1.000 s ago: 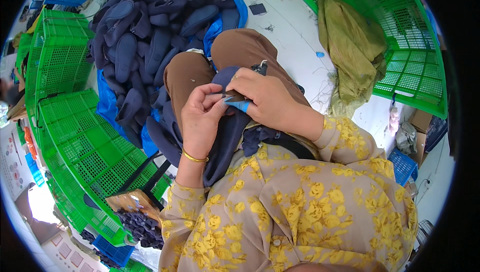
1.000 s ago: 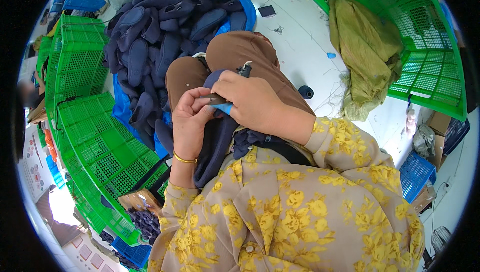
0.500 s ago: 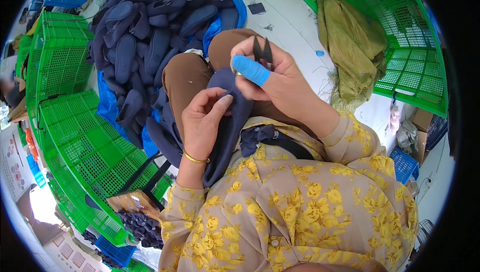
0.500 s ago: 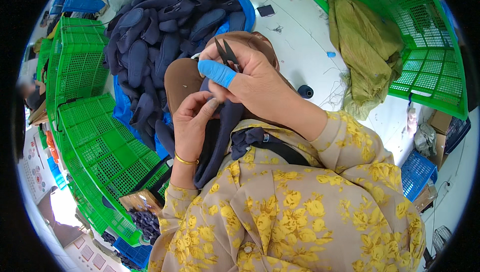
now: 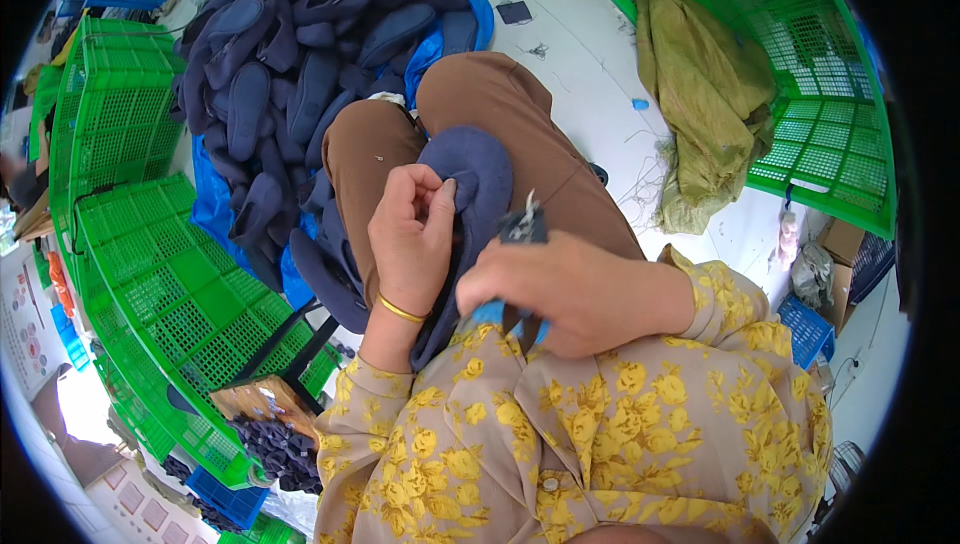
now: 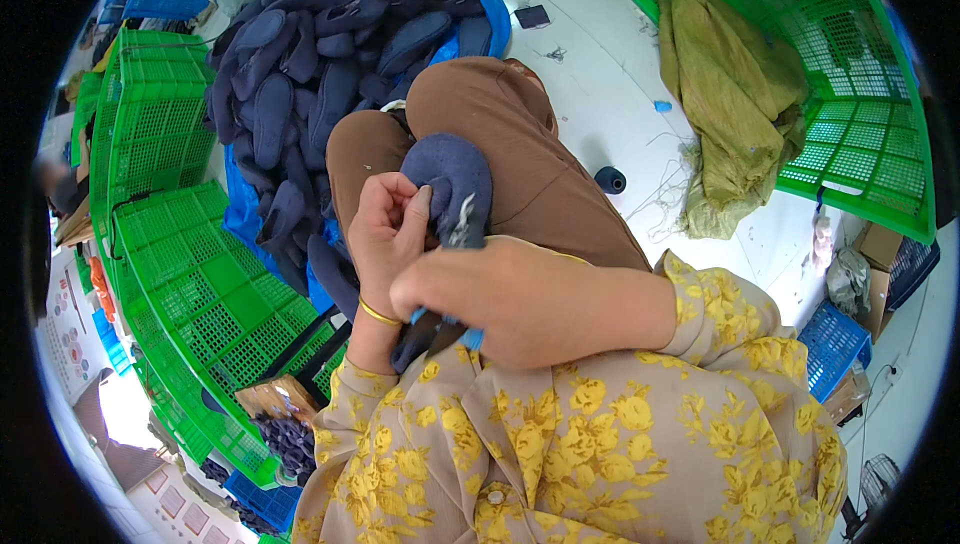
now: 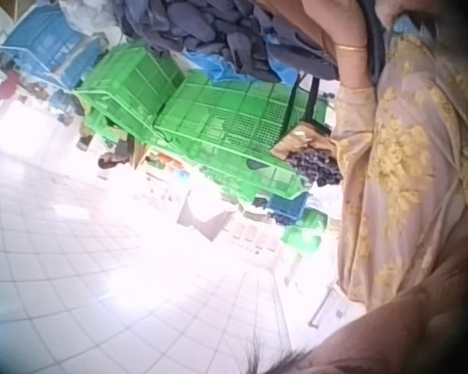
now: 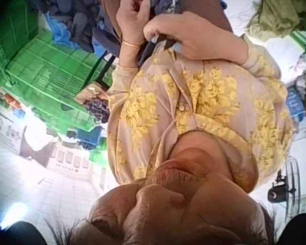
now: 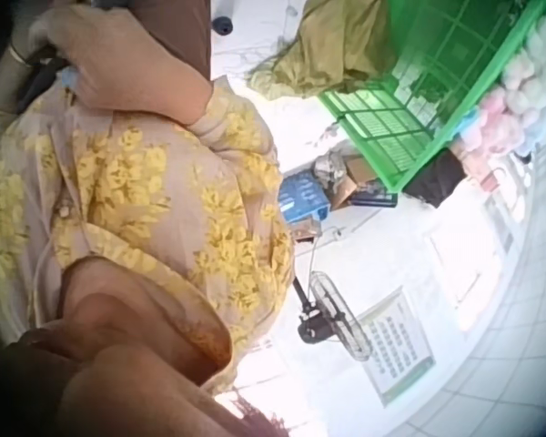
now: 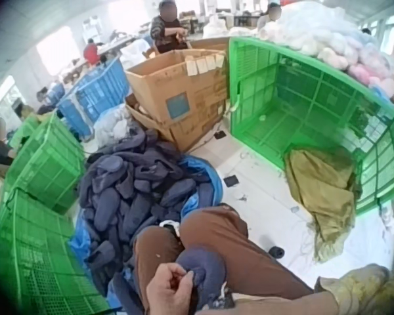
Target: The person sits on the floor and uses a blue-handled tool to stitch the opening of a dark blue slip-on shoe. They repeatedly insert the tool, pull the thread, and trim excess material while handling multiple similar shoes from a nearby pile.
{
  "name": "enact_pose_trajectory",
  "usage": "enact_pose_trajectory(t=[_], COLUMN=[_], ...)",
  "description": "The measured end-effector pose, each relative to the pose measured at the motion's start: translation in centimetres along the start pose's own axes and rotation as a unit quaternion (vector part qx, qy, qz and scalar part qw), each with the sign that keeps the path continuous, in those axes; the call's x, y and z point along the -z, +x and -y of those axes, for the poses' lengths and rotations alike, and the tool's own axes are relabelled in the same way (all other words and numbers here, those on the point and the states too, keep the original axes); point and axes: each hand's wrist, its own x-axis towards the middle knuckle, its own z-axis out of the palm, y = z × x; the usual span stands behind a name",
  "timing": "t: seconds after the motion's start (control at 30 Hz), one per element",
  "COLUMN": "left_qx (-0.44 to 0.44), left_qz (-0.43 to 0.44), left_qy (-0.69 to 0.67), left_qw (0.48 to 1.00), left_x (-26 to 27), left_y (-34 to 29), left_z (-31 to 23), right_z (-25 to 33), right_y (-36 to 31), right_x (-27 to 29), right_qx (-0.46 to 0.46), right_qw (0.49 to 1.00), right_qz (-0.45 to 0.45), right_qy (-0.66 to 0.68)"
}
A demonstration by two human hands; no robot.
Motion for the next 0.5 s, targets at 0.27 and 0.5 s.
enact_pose_trajectory(t=[0.27,0.5], left_qx=[0.018,0.099], left_qz=[0.154,0.181], left_qy=[0.068,-0.096], left_qw=[0.986,0.974], left_x=[2.0,3.3], left_y=[0.2,0.2], left_z=[-3.4,-1.5], right_z=[-0.5,-4.0], right_y=[0.7,1.1], right_x=[-1.9,-0.8], right_qx=[0.096,0.035], right_qw=[0.990,0.918], right_qz=[0.017,-0.227], right_qy=[-0.103,-0.323])
